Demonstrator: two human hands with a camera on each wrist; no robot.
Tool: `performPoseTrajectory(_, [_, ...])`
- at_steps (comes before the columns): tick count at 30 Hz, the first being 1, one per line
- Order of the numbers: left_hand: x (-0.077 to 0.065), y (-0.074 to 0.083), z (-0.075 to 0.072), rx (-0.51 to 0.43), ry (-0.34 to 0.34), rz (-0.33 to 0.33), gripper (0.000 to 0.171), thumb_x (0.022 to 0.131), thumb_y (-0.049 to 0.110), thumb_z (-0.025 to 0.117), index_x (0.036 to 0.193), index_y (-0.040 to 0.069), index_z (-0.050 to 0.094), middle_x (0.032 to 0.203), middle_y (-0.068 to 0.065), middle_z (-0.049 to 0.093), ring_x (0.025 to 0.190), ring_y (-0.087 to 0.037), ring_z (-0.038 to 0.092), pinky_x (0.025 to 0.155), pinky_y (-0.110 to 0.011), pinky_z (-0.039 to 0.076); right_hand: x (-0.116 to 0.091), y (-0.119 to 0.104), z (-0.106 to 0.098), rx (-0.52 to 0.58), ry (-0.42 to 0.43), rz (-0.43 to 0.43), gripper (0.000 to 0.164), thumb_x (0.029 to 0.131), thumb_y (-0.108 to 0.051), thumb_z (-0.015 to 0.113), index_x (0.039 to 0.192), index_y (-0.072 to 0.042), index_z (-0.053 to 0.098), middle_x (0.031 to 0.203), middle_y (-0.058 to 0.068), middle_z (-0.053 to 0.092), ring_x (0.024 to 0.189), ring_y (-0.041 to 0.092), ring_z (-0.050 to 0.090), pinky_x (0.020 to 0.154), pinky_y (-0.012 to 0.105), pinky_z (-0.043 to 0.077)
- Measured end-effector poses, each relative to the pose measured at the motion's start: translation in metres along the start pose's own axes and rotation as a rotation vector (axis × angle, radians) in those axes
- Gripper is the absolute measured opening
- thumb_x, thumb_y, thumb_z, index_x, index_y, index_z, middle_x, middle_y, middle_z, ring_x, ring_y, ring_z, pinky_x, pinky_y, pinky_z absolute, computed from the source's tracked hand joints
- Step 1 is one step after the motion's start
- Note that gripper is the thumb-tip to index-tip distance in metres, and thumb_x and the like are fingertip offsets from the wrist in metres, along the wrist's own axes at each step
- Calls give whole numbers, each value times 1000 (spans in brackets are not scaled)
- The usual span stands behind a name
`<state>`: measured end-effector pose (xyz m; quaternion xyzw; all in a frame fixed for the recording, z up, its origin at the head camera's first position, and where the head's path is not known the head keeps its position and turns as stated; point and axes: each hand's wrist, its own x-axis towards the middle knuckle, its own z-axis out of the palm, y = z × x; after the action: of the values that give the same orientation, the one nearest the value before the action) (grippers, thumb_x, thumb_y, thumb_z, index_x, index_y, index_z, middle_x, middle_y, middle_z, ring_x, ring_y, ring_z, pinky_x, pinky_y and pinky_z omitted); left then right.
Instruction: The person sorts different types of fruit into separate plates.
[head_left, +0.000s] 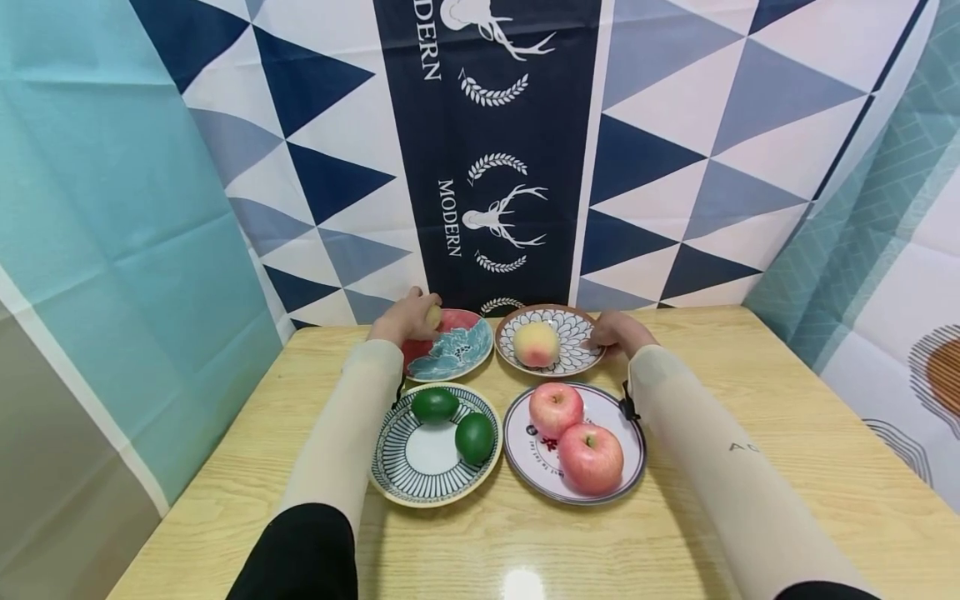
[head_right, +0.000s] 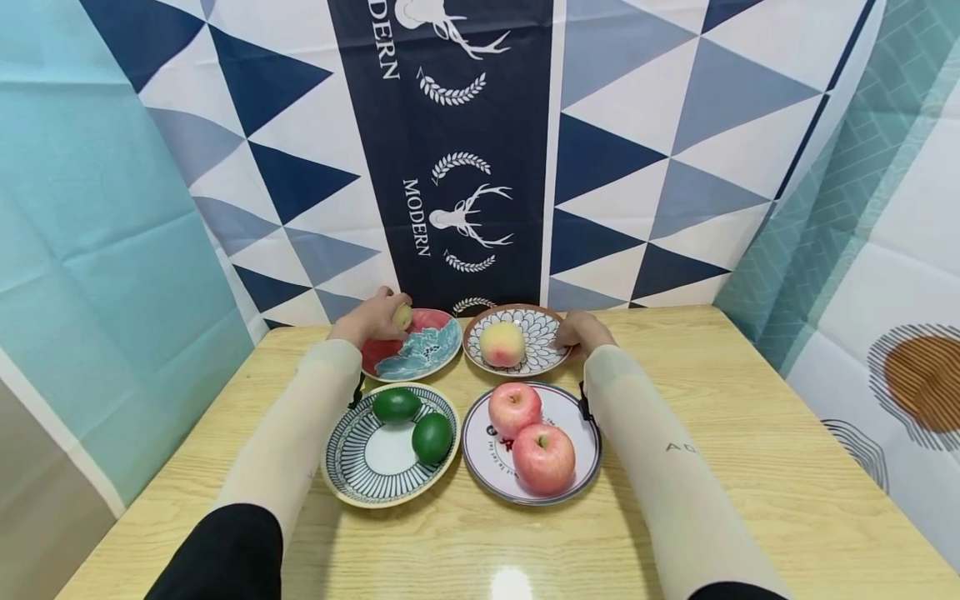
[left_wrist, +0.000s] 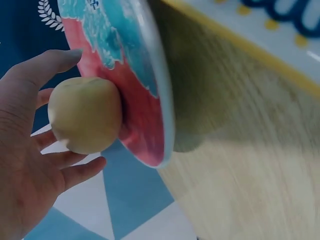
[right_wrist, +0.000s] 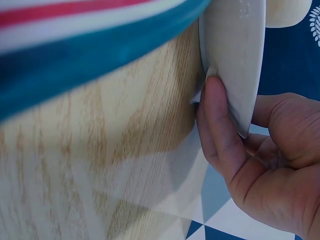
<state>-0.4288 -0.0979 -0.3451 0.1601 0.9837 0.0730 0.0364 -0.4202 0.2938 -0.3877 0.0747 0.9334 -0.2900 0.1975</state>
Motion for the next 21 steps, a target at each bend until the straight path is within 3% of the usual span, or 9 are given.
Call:
performPoseTrajectory(11, [7, -4, 7, 8, -46, -26, 80, 88, 28, 82, 157, 23, 42, 144, -19, 39, 113, -38, 54, 94, -49, 51, -3, 2, 0, -17, -20, -25, 21, 103, -15, 67, 104, 7, 65, 83, 9, 64, 61, 11, 60, 60, 22, 52])
performPoseTrajectory(21, [7, -9, 15, -23, -18, -4, 80, 85, 27, 82, 156, 24, 45, 146, -20, 41, 116, -37, 53, 97, -51, 52, -5, 0, 1, -7, -11, -19, 23, 102, -14, 67, 107, 8, 64, 85, 11, 64, 63, 12, 59, 61, 22, 52])
